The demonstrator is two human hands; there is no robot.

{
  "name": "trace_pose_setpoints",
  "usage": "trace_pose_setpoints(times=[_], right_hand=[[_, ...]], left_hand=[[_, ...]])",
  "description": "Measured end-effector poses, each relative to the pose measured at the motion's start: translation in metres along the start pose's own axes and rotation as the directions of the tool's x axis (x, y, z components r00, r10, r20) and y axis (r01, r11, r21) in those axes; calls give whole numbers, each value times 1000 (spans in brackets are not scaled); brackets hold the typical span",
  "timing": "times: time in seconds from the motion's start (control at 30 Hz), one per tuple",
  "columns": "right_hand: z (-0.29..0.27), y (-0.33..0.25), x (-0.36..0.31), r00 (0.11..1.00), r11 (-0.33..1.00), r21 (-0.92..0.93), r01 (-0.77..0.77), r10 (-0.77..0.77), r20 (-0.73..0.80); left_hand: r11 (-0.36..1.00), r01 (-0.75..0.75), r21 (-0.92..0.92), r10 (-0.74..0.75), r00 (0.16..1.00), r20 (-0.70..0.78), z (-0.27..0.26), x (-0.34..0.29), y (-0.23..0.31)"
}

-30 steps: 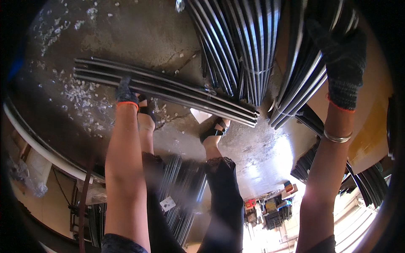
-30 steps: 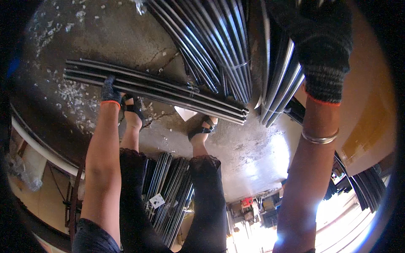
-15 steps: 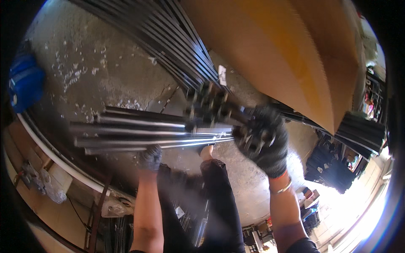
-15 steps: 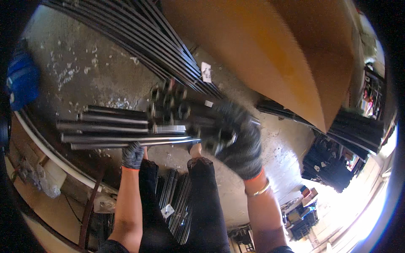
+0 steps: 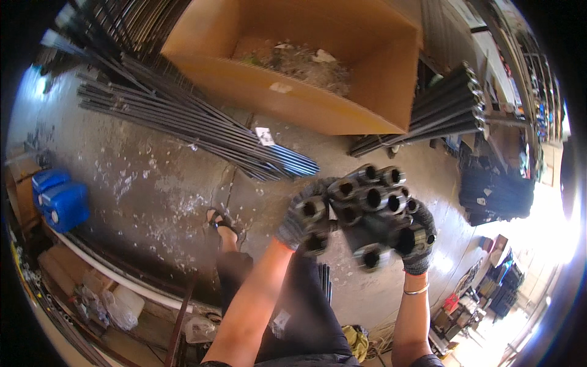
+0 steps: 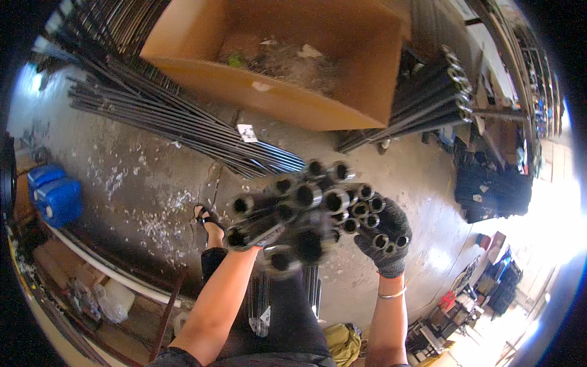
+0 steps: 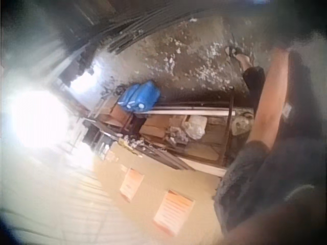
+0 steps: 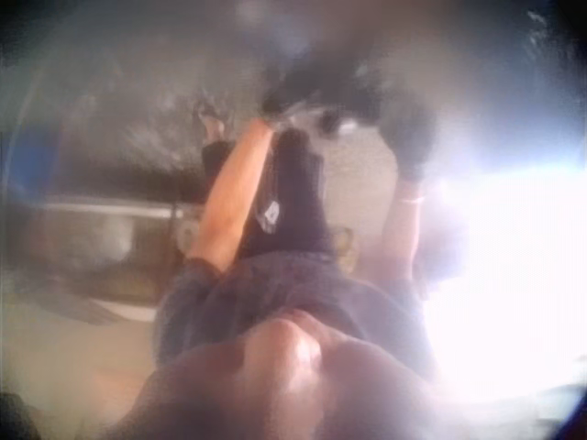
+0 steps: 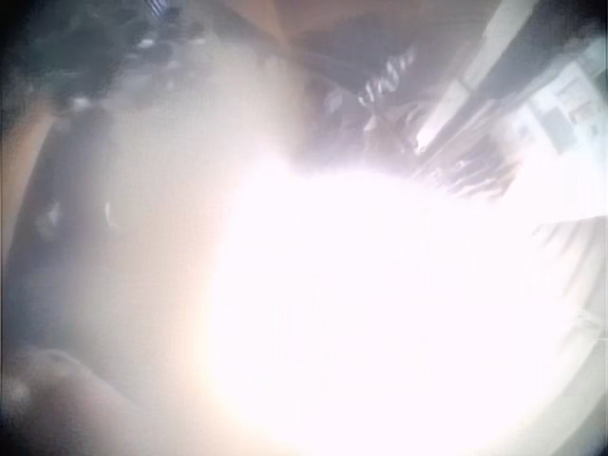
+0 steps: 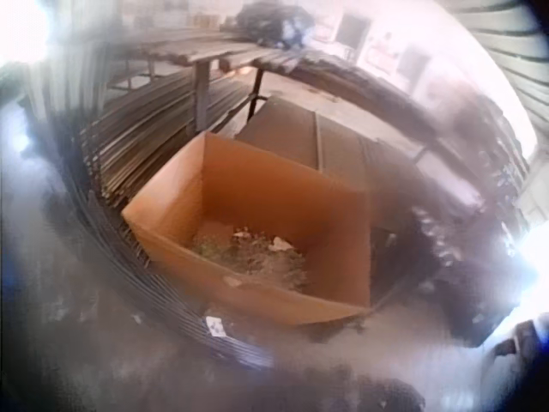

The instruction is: The person gathers metal pipes from the floor and a large box, places them together on a table, and secures the bundle using adhesive tape and a paper label.

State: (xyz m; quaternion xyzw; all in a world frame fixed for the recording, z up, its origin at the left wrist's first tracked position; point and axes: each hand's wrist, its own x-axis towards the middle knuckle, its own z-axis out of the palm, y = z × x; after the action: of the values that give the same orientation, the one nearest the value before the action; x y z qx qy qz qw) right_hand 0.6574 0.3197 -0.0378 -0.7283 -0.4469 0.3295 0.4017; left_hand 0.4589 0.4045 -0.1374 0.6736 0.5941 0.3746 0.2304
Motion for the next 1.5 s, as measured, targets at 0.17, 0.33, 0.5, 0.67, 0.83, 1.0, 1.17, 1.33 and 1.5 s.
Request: trace_pose_setpoints(times=[0.17, 0.33, 0.5, 0.67, 0.83, 1.0, 1.17, 1.33, 1.5], right_hand=[[-122, 148, -71, 957, 951, 306, 35, 56, -284], [-109, 121, -36, 974, 909, -413, 61, -144, -173], [-57, 65, 67, 995, 914, 396, 84, -55, -84], [-45, 86, 94, 974, 981, 174, -90, 123, -191], [-39, 89, 96, 981, 994, 84, -75, 89, -170], [-28, 97, 95, 955, 995, 53, -81, 93, -281], [-6, 102, 75, 920, 981, -27, -191, 169, -355], [42, 100, 83, 844, 939, 88, -333, 338, -417], [72, 110, 107, 708, 950, -113, -292, 135, -693]], left_hand=[[104, 849, -518, 251, 482, 840, 25, 39, 54], [649, 402, -646, 343, 604, 720, 80, 47, 67], [868, 52, -494, 326, 690, 646, 102, 105, 60], [834, 311, -455, 97, 730, 677, 147, 120, 48], [864, 248, -439, 67, 805, 589, 140, 104, 58], [921, 189, -342, 41, 824, 566, 140, 104, 35], [956, 155, -247, 62, 721, 690, 117, 117, 54], [935, 111, -337, 179, 673, 717, 94, 131, 60], [943, 77, -323, 234, 535, 812, 85, 149, 21]])
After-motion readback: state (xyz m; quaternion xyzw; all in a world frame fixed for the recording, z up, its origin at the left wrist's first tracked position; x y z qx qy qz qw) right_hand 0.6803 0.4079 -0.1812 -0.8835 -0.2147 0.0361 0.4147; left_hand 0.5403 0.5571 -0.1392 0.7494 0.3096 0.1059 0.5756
